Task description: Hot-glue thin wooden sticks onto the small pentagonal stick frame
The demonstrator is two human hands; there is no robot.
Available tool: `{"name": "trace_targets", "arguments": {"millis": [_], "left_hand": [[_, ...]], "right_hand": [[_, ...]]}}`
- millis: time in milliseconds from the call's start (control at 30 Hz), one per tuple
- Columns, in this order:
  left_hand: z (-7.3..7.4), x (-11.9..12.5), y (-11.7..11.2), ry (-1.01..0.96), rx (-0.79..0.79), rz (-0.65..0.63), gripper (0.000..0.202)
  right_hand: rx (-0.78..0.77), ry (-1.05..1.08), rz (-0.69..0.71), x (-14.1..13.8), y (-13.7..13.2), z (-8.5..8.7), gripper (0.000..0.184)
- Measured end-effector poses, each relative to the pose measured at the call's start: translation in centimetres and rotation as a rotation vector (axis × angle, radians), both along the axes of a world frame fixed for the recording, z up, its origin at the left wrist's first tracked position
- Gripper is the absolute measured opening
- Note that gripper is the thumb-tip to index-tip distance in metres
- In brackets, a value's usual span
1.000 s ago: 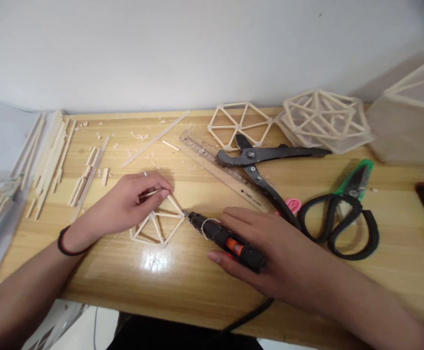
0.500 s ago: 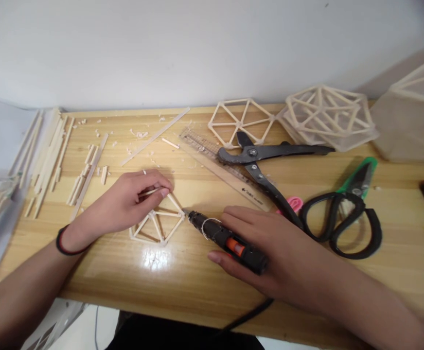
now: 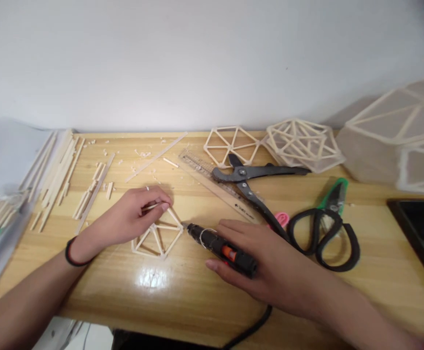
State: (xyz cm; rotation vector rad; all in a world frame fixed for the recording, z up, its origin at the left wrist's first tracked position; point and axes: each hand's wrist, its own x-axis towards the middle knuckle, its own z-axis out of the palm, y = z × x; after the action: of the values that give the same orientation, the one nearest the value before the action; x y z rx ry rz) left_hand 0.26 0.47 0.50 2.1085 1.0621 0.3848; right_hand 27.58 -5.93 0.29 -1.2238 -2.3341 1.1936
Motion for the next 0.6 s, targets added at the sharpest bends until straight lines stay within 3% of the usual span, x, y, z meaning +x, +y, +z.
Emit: {"name": "trace_targets", "arguments": {"millis": [600], "left_hand": [[0.29, 0.07, -0.02, -0.028, -0.002, -0.009, 0.019]], "right_hand": [[-0.046, -0.02, 0.003, -0.05, 0.29, 0.4, 0.022]]}}
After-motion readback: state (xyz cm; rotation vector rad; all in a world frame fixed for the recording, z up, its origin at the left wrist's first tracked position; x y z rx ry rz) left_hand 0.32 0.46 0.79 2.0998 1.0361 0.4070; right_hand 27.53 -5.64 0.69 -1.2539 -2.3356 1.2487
